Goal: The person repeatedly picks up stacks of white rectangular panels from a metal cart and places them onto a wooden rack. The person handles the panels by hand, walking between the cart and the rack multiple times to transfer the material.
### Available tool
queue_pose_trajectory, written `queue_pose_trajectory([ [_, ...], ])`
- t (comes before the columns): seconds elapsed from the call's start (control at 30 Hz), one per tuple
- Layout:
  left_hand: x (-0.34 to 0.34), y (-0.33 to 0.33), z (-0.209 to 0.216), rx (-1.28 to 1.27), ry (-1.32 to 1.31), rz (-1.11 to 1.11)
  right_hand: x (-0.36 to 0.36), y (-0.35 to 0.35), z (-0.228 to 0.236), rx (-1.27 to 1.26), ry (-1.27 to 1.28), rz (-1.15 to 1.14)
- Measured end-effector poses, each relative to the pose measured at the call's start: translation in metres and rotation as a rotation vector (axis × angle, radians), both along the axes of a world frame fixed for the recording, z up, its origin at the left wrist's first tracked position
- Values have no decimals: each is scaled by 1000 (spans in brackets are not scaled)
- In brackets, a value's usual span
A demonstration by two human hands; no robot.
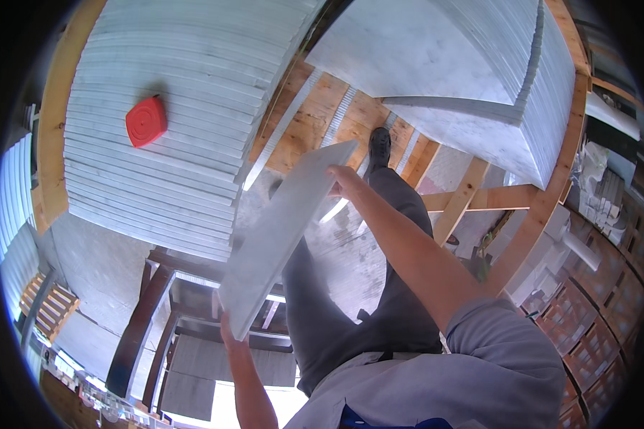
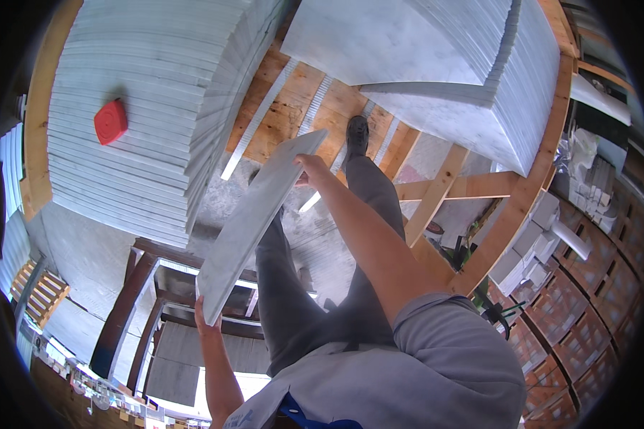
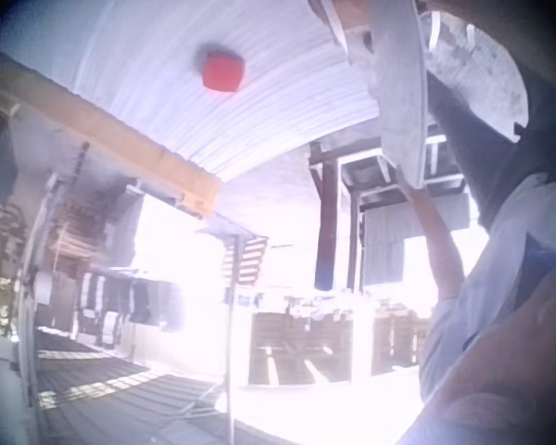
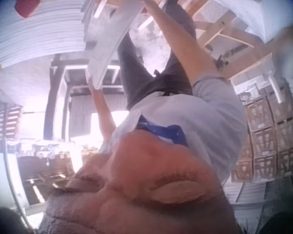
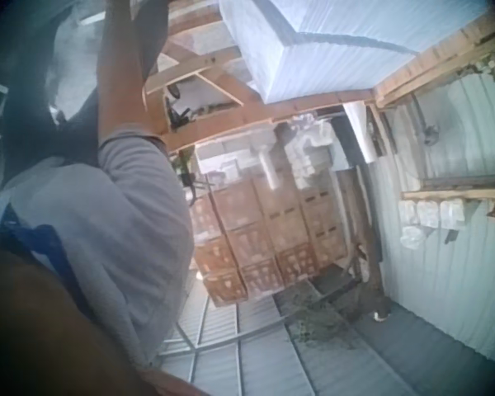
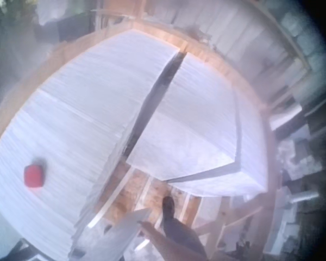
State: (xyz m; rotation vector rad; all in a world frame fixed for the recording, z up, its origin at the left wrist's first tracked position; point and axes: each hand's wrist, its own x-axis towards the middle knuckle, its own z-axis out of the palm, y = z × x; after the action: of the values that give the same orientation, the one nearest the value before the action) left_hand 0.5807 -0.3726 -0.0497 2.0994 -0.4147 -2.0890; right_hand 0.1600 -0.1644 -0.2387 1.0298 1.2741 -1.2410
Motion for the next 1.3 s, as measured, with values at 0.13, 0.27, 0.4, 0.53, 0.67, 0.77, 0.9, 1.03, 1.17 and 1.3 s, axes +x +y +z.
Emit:
queue_pose_trajectory([
  [0.13,-31,16,26,16,-5,29,44,-25,53,146,177,69],
  [0.27,-87,47,64,5,-84,27,136,-58,160,116,120,174],
  [0.4,-130,84,88,-93,-134,-157,172,-68,242,222,261,95],
  [0.53,-157,106,83,-244,41,-608,137,-43,258,164,324,122],
  [0.67,-160,115,110,319,357,9,63,12,262,-38,254,234],
  [0.77,-142,88,115,326,202,131,22,44,263,-94,291,86],
  [0.9,-118,49,62,522,119,58,-26,76,260,-117,251,55],
  [1.03,-163,57,-6,363,347,-430,-67,107,267,-63,90,-19],
  [1.17,-235,82,-16,588,380,-475,-87,135,263,-75,56,29],
  [1.3,-285,113,5,471,258,-518,-94,156,255,-127,58,-8],
])
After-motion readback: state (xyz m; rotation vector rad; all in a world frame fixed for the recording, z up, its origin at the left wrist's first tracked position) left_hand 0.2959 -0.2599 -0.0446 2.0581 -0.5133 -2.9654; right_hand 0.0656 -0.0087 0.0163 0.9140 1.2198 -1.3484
